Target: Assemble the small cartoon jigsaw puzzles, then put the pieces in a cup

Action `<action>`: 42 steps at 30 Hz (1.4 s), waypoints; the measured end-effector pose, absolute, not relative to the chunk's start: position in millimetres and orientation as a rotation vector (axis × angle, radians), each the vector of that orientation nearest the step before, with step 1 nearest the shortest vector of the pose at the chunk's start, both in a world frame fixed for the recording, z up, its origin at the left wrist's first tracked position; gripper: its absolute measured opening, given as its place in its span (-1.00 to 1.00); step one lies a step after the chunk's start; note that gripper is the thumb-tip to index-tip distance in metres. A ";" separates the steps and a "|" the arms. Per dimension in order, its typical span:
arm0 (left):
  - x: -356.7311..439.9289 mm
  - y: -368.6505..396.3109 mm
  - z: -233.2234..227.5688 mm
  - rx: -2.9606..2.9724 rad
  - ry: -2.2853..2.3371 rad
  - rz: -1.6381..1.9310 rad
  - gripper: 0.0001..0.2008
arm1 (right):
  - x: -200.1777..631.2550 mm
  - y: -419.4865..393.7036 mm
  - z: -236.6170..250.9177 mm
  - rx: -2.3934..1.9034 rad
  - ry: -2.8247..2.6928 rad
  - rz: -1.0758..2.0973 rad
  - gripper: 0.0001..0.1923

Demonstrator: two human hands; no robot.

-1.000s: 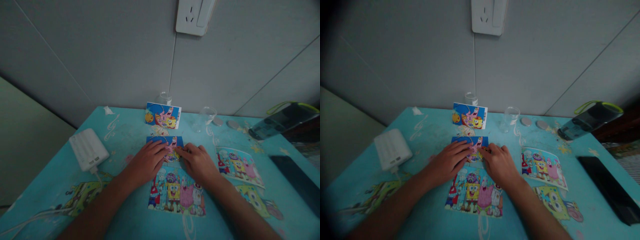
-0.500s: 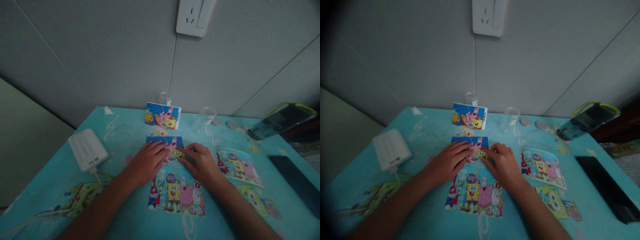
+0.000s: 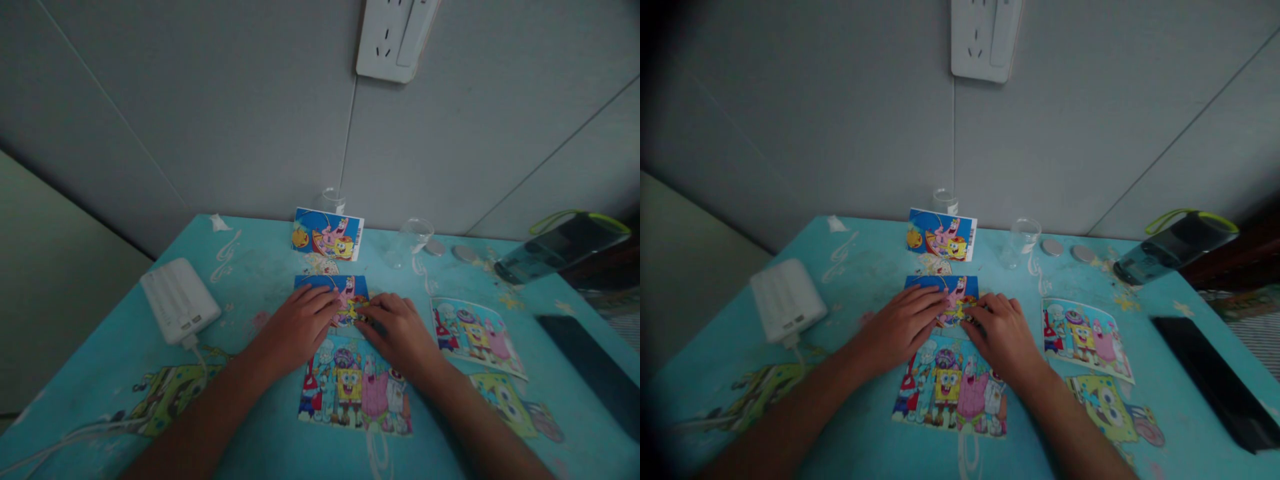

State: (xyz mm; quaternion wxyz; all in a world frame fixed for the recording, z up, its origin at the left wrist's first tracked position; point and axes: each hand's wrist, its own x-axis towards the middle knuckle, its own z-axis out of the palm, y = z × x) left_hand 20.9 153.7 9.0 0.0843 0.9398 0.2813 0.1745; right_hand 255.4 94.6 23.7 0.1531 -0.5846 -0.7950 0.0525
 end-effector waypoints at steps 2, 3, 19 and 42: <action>21.4 153.2 9.6 2.796 0.830 0.510 -0.60 | 254.3 95.2 23.3 -1.657 -2.295 0.154 -0.79; 21.7 153.0 10.1 2.793 0.826 0.504 -0.59 | 254.3 95.4 23.2 -1.646 -2.303 0.154 -0.79; 21.4 148.9 7.6 2.901 0.855 0.345 -0.55 | 258.5 91.9 27.7 -1.784 -2.177 -0.023 -0.70; 32.0 148.6 12.8 2.792 0.913 0.499 -0.51 | 241.1 102.9 20.1 -1.808 -2.084 0.227 -0.91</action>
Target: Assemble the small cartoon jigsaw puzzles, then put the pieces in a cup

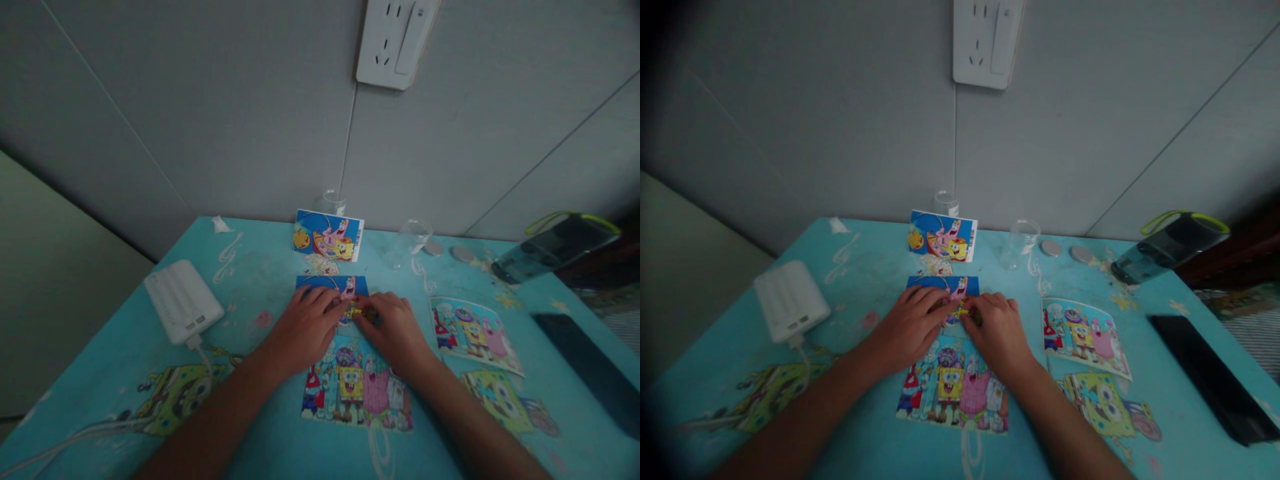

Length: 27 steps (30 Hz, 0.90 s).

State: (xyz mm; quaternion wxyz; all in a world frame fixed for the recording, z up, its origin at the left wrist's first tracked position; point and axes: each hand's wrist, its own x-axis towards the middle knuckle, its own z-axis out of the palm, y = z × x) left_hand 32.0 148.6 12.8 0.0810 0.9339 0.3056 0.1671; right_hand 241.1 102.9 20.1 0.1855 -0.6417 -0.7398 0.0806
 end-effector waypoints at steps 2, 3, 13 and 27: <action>32.0 148.6 12.4 2.784 0.916 0.495 -0.51 | 240.7 104.5 20.5 -1.807 -2.074 0.242 -0.90; 32.1 148.6 12.4 2.780 0.916 0.493 -0.51 | 240.4 105.1 20.8 -1.805 -2.069 0.250 -0.88; 30.2 148.9 13.8 2.771 0.871 0.475 -0.50 | 232.8 103.6 23.2 -1.805 -2.057 0.251 -0.79; 29.7 148.1 13.1 2.832 0.872 0.437 -0.61 | 267.4 100.2 30.0 -1.733 -1.502 0.852 -0.78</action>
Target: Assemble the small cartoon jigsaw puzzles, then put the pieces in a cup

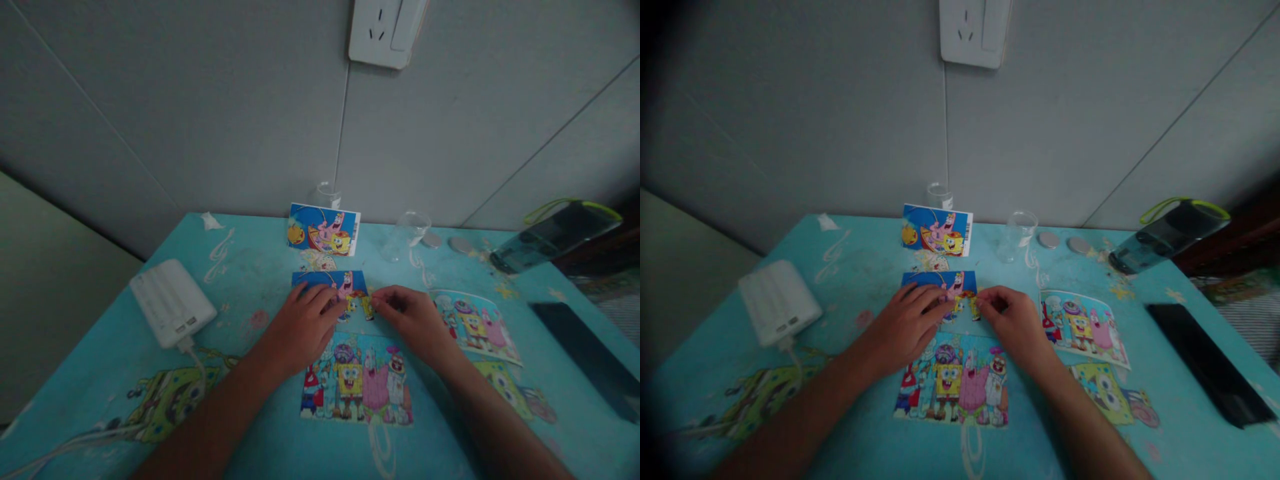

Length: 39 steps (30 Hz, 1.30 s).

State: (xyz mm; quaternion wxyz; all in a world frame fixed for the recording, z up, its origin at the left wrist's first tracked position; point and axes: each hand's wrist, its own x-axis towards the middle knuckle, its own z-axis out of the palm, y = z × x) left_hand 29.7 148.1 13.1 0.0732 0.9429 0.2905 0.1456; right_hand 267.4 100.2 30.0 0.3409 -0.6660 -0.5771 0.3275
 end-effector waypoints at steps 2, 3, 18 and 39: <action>30.2 147.5 13.6 2.838 0.876 0.444 -0.61 | 262.0 97.5 28.4 -1.721 -1.518 0.897 -0.80; 30.6 147.1 13.9 2.842 0.881 0.446 -0.60 | 258.8 96.7 27.4 -1.721 -1.529 0.903 -0.81; 30.6 143.8 16.2 2.874 0.879 0.442 -0.58 | 236.9 99.8 24.0 -1.823 -1.811 0.605 -0.88; 26.2 143.7 15.4 2.859 0.847 0.473 -0.62 | 233.1 92.5 23.1 -1.849 -2.077 0.197 -0.83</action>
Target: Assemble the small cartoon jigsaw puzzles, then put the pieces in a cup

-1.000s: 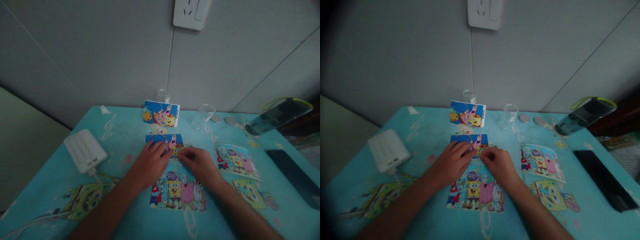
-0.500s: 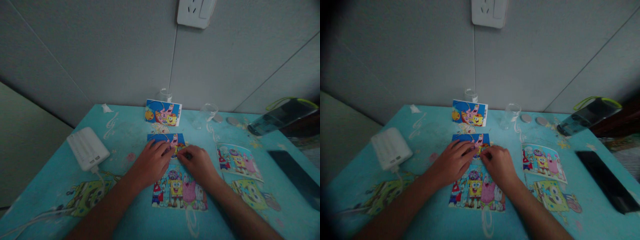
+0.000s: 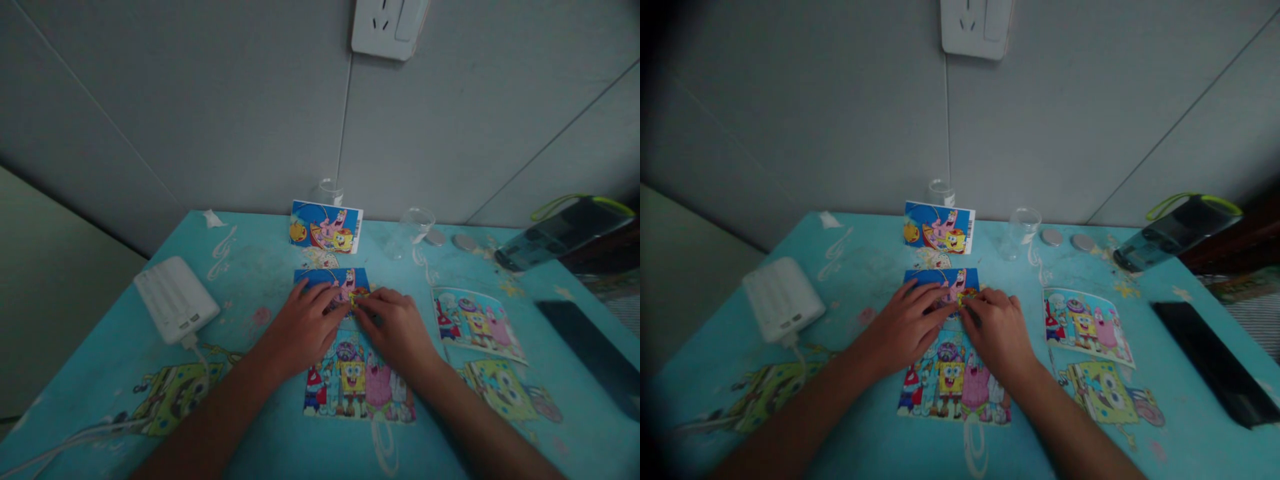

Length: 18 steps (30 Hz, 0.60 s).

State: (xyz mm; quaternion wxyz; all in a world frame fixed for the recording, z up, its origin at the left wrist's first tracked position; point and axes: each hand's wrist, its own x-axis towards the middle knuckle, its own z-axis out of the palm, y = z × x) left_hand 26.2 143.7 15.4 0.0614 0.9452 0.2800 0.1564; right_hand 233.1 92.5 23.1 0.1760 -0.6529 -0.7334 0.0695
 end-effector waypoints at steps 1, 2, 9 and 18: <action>26.3 143.6 15.5 2.859 0.852 0.464 -0.63 | 233.0 91.9 23.3 -1.845 -2.095 0.183 -0.82; 26.3 143.5 15.5 2.860 0.855 0.455 -0.63 | 232.8 91.4 23.6 -1.842 -2.109 0.174 -0.81; 25.4 142.6 13.3 2.853 0.856 0.486 -0.62 | 231.5 90.6 25.5 -1.874 -2.082 0.138 -0.73; 26.2 142.5 13.6 2.852 0.861 0.468 -0.62 | 233.5 95.7 19.0 -1.896 -1.990 0.248 -0.81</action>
